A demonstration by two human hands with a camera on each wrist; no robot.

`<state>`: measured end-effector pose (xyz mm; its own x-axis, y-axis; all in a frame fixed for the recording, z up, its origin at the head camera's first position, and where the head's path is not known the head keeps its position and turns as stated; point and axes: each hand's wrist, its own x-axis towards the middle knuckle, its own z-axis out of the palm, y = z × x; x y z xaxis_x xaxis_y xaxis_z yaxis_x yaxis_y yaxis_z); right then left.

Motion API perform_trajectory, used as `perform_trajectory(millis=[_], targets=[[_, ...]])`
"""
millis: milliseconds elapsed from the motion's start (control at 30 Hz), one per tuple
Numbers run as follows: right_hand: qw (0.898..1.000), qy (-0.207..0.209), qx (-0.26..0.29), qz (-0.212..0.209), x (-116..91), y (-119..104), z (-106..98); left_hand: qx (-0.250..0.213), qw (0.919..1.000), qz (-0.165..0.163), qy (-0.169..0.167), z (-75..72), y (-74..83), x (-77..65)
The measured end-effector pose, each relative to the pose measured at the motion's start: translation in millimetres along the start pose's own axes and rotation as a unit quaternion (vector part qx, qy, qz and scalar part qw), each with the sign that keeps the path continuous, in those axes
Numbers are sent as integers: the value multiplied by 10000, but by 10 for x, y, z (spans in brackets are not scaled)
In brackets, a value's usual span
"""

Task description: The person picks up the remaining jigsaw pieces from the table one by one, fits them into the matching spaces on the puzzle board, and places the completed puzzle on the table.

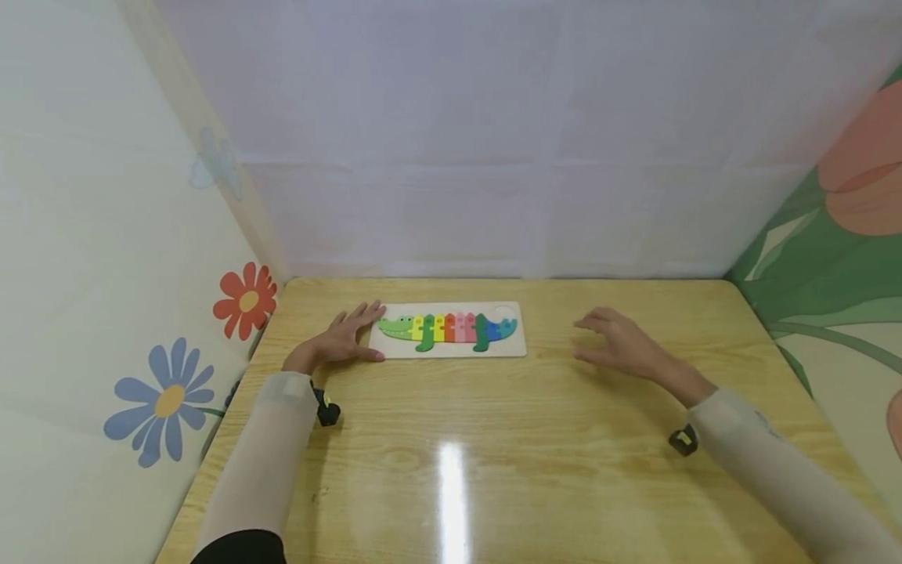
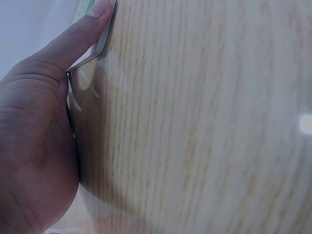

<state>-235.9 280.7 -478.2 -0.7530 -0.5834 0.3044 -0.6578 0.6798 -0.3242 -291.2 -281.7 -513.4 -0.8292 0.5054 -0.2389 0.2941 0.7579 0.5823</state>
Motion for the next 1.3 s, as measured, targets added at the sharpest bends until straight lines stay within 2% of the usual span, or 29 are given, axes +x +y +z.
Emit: perform_trajectory(millis=[200, 400, 733, 1033, 1300], targets=[[9989, 345, -104, -284, -100, 43, -40, 18, 10000, 54, 8, -9, 0, 2], [9996, 281, -40, -24, -185, 54, -92, -5, 9999, 94, 44, -11, -9, 8], [9991, 426, -54, 21, -316, 65, -185, 23, 9999, 99, 20, -6, -2, 16], [9983, 264, -92, 516, -477, 106, -259, -10, 9999, 125, 22, -26, 6, 14], [9974, 398, -110, 593, -625, 144, -302, -93, 9999, 91, 34, -7, -7, 4]])
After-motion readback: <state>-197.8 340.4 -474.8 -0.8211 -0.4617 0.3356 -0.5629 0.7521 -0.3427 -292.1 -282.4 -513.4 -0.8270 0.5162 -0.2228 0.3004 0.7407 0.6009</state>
